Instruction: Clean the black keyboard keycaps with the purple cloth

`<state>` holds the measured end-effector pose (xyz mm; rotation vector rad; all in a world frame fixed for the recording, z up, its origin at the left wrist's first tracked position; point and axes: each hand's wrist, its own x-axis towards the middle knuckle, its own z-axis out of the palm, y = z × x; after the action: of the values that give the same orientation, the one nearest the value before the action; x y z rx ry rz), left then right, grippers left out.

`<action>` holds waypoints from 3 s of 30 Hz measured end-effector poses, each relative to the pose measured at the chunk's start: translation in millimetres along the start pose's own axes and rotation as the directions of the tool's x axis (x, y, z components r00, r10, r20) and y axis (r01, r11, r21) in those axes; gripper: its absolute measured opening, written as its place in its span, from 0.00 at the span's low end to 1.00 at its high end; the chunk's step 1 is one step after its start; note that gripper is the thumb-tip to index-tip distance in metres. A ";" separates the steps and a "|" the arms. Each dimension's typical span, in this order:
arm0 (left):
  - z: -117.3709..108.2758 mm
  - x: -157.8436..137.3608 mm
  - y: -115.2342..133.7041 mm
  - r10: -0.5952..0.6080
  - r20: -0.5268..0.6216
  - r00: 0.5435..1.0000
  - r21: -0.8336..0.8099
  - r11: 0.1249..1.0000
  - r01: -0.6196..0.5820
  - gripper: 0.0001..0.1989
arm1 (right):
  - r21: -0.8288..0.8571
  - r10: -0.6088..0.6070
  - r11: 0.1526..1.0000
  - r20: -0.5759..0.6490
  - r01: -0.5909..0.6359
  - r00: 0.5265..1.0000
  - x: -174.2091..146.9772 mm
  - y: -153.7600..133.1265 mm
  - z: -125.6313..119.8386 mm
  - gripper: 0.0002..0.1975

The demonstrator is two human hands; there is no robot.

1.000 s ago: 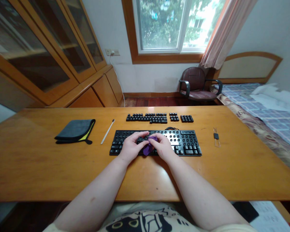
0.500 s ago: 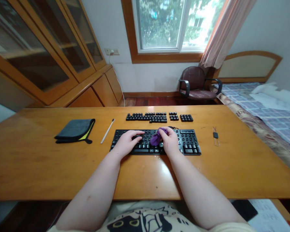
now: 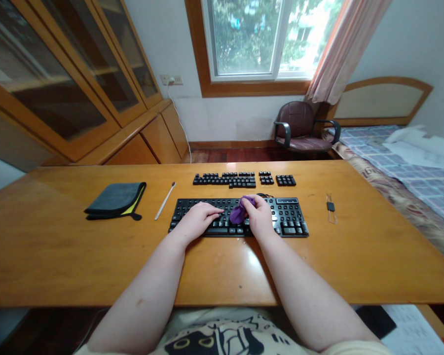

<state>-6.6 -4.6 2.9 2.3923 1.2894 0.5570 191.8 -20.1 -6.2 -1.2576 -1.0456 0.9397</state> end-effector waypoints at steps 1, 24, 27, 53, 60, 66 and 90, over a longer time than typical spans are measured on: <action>0.3 0.2 0.2 0.000 0.004 1.000 0.000 1.000 0.000 0.12 | -0.005 0.000 1.000 0.000 0.000 1.000 -0.2 -0.5 0.1 0.13; 3.6 -1.7 3.4 -0.066 -0.036 0.997 -0.069 0.996 0.064 0.10 | -0.016 -0.003 1.000 0.013 0.004 1.000 -1.4 -0.3 -0.5 0.12; 2.6 -1.9 4.5 -0.076 -0.039 0.996 -0.077 0.994 0.073 0.11 | -0.018 -0.010 1.000 0.012 0.010 1.000 -1.4 0.0 -0.4 0.13; 0.9 -1.9 5.8 -0.244 -0.030 0.969 -0.218 0.948 0.232 0.07 | -0.006 -0.005 1.000 0.020 0.005 1.000 -1.6 0.6 -0.1 0.12; 0.7 -1.1 6.7 -0.182 -0.024 0.983 -0.182 0.968 0.174 0.06 | -0.008 -0.001 1.000 0.025 0.001 1.000 -0.8 0.1 0.2 0.13; 2.5 -0.2 5.5 -0.172 -0.042 0.984 -0.165 0.973 0.163 0.05 | -0.006 0.002 1.000 0.014 -0.002 1.000 -0.9 1.9 0.4 0.13; -1.0 -2.6 10.7 -0.023 0.036 0.999 -0.013 1.000 0.023 0.11 | -0.033 0.006 0.999 0.018 -0.005 1.000 -2.0 0.6 1.1 0.15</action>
<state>-1.0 -12.2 8.5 2.3625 1.2922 0.5118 190.2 -21.6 -7.0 -1.2817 -1.0767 0.9429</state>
